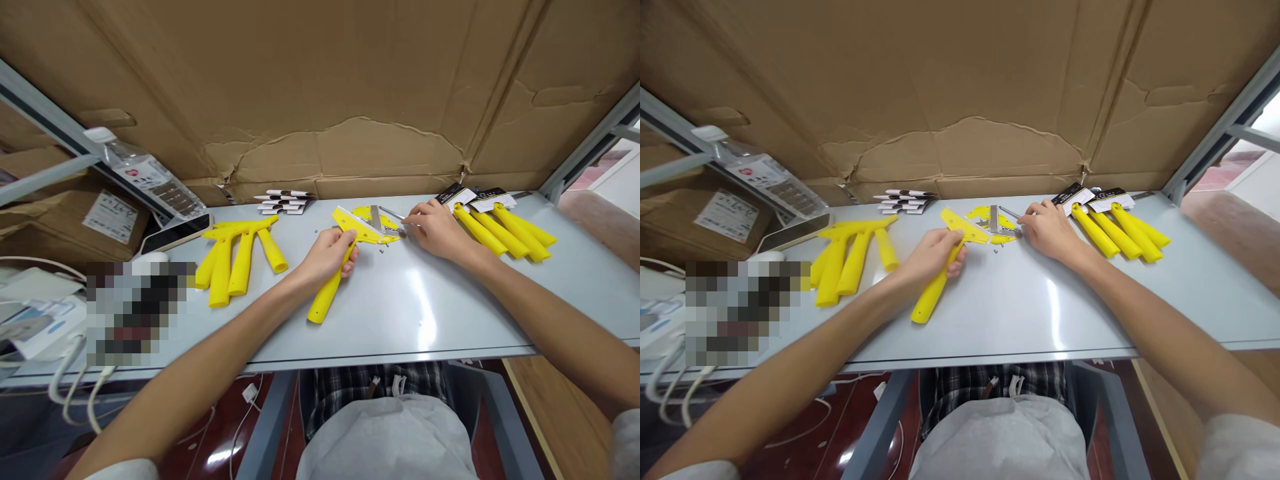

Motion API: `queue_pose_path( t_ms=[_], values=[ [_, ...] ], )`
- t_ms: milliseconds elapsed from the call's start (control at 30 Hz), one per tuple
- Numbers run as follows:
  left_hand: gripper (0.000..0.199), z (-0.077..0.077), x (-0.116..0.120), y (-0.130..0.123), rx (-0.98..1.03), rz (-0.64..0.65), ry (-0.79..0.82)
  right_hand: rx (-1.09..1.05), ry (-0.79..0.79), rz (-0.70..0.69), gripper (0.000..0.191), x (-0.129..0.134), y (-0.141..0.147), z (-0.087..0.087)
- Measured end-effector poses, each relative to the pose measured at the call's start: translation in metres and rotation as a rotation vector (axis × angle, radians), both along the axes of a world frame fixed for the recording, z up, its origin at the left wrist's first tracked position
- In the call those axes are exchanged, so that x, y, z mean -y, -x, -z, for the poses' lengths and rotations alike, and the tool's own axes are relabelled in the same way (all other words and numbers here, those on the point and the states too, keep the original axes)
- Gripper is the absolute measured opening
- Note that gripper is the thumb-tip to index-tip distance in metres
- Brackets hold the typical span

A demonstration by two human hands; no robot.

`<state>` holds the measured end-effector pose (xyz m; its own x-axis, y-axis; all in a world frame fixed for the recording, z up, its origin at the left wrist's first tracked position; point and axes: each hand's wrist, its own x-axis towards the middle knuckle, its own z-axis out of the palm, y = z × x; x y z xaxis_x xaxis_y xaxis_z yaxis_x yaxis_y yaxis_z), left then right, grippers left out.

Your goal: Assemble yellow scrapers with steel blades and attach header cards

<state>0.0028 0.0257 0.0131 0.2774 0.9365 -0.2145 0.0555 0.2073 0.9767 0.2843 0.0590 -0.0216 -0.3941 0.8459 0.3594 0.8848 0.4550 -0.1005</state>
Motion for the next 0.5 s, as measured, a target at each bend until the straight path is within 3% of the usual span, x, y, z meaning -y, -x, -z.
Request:
queue_pose_path(
  t_ms=[500],
  values=[
    [0.034, -0.0012, 0.0027, 0.003, -0.074, 0.082, -0.04, 0.081, 0.061, -0.014, 0.039, -0.0028, -0.0031, -0.0001]
  ],
)
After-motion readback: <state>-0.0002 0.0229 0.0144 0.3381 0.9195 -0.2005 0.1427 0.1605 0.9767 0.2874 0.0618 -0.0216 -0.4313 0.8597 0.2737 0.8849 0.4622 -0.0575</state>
